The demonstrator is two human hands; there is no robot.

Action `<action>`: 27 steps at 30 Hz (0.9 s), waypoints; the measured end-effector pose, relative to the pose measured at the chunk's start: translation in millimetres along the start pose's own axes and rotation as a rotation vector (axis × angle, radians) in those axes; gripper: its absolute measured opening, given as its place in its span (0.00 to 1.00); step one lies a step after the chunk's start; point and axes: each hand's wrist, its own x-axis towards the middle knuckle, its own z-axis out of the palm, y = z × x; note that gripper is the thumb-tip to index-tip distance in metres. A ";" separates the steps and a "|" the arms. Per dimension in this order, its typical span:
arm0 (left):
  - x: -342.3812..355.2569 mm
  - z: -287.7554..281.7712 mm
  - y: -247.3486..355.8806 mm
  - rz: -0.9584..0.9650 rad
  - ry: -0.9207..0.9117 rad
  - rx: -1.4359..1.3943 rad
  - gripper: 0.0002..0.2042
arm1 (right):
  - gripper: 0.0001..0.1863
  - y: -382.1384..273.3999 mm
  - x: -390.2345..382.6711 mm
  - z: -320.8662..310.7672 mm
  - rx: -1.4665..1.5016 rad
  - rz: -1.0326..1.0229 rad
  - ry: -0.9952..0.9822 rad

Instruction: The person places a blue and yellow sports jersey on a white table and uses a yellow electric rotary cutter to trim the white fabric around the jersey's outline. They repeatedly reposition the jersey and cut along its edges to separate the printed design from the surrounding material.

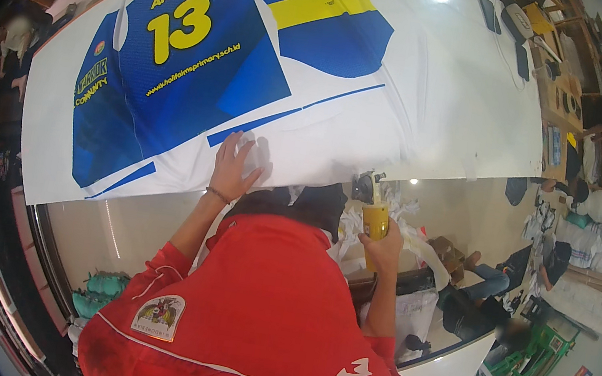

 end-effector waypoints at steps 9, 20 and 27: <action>1.9 -14.6 -25.0 -0.038 0.075 0.022 0.32 | 0.38 -6.5 -18.5 7.1 -0.312 -0.212 0.078; -19.1 -41.5 -56.4 -0.252 0.074 0.216 0.44 | 0.38 -27.7 -23.5 30.7 -0.365 -0.256 0.036; -37.9 -41.1 -66.3 -0.265 0.056 0.316 0.48 | 0.39 -41.3 -21.4 7.9 -0.390 -0.174 -0.054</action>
